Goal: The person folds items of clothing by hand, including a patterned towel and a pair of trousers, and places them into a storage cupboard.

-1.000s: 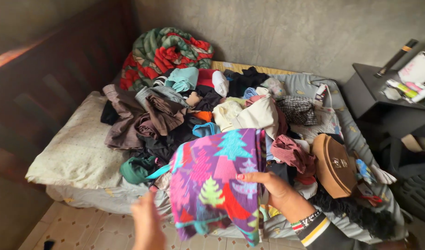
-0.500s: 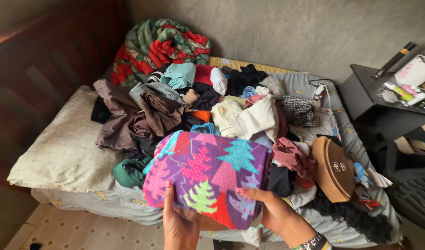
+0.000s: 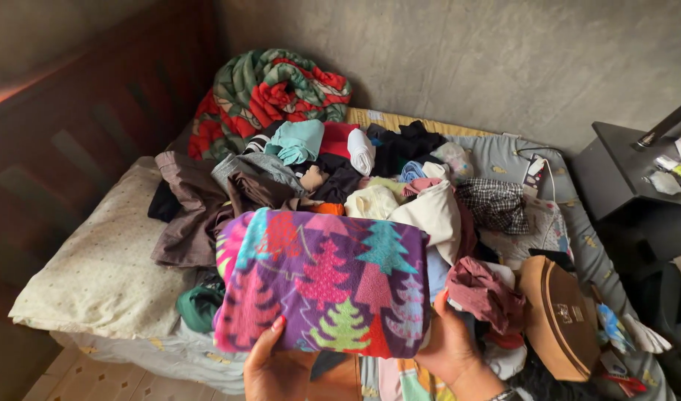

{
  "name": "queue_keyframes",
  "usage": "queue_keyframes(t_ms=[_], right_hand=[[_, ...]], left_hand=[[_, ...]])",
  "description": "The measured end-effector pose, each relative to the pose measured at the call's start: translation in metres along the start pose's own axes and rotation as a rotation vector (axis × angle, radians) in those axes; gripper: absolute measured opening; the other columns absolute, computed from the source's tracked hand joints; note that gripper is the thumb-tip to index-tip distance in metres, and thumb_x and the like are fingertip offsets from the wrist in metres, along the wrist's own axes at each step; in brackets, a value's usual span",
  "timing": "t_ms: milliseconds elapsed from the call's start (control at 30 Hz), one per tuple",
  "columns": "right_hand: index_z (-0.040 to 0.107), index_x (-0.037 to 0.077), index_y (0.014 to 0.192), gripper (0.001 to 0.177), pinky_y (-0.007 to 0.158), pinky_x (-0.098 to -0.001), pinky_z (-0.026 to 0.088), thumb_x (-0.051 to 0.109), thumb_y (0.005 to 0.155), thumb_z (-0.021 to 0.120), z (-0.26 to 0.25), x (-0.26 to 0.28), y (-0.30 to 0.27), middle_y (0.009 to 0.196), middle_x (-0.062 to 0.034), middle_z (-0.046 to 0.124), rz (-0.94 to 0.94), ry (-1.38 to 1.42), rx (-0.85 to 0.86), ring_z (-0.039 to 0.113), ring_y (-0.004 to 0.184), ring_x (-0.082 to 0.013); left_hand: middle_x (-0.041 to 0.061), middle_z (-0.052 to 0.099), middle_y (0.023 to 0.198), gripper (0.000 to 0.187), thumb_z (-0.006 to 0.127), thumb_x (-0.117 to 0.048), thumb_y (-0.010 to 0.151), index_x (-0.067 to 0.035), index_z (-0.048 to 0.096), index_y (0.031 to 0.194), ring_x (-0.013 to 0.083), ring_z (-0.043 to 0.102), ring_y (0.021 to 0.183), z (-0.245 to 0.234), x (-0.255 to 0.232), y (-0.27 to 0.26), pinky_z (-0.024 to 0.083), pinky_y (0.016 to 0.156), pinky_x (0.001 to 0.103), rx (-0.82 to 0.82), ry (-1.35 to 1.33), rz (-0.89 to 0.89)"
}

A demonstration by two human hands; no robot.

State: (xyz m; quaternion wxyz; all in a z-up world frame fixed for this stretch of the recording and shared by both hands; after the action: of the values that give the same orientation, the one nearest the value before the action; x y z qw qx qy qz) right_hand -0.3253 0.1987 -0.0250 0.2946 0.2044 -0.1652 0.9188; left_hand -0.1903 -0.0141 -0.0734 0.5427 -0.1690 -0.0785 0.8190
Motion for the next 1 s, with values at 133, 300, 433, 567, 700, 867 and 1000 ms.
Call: queue_keyframes(t_ms=[133,300,433,567,700,867,1000], right_hand=[[0.06,-0.002,0.133,0.06,0.099,-0.0481,0.053,0.013,0.079,0.082,-0.008,0.021,0.022,0.125,-0.0163,0.071,0.132,-0.354,-0.135,0.067,0.111,-0.0316],[0.062,-0.001,0.131,0.061,0.097,-0.0429,0.055,-0.004,0.072,0.078,0.021,0.044,0.029,0.118,-0.0132,0.075,0.087,-0.563,-0.093,0.071,0.108,-0.0264],[0.06,-0.001,0.134,0.067,0.098,-0.0411,0.055,-0.007,0.07,0.079,0.023,0.055,0.032,0.121,-0.0135,0.073,0.071,-0.654,-0.068,0.07,0.11,-0.0257],[0.053,0.007,0.143,0.083,0.1,-0.0393,0.051,-0.008,0.066,0.081,0.02,0.069,0.032,0.128,-0.0084,0.068,0.107,-0.79,-0.086,0.065,0.117,-0.0218],[0.051,0.006,0.146,0.089,0.106,-0.0375,0.046,-0.007,0.063,0.082,0.015,0.072,0.032,0.134,-0.0057,0.067,0.17,-0.842,-0.066,0.061,0.125,-0.0197],[0.052,0.011,0.148,0.085,0.101,-0.0367,0.049,0.012,0.069,0.084,-0.01,0.074,0.04,0.131,-0.0041,0.067,0.165,-0.874,-0.098,0.062,0.119,-0.0175],[0.059,0.006,0.14,0.069,0.093,-0.0386,0.054,0.039,0.081,0.075,-0.02,0.072,0.053,0.125,-0.0066,0.071,0.161,-0.745,-0.269,0.067,0.11,-0.0184]], left_hand=[[0.02,0.06,0.139,0.061,0.06,-0.009,0.086,-0.002,0.047,0.145,0.0408,0.056,0.129,-0.024,-0.009,0.014,0.047,0.108,0.065,0.147,0.159,0.004],[0.027,0.039,0.156,0.072,0.054,-0.043,0.102,-0.006,0.03,0.159,0.0539,0.045,0.134,-0.039,-0.043,0.018,0.038,0.1,0.079,0.512,-0.018,0.078],[0.029,0.033,0.159,0.081,0.052,-0.056,0.105,-0.003,0.024,0.16,0.0563,0.041,0.138,-0.05,-0.065,0.018,0.033,0.107,0.079,0.623,-0.054,-0.051],[0.028,0.036,0.157,0.087,0.053,-0.06,0.099,-0.002,0.026,0.157,0.0534,0.043,0.137,-0.064,-0.069,0.026,0.033,0.109,0.074,0.499,0.053,-0.177],[0.024,0.051,0.15,0.083,0.057,-0.054,0.089,-0.006,0.038,0.154,0.0438,0.054,0.13,-0.09,-0.064,0.028,0.042,0.108,0.062,0.011,0.302,-0.223],[0.008,0.065,0.133,0.061,0.07,-0.029,0.085,-0.007,0.053,0.139,0.0179,0.062,0.119,-0.043,-0.075,0.038,0.046,0.1,0.038,-0.039,1.071,0.188],[0.008,0.079,0.1,0.036,0.071,-0.026,0.091,0.0,0.075,0.115,0.0147,0.07,0.088,-0.001,-0.055,0.018,0.054,0.078,0.033,-0.315,0.992,0.347]])
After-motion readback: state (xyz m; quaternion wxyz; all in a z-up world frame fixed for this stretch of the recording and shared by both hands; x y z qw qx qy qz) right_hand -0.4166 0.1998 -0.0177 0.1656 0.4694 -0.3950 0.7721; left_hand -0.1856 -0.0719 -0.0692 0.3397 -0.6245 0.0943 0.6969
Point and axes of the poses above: each hand's wrist, its own y-axis towards the middle knuckle, its own z-axis out of the palm, x = y × z, the point moved 4 cm from there along y, towards the middle knuckle
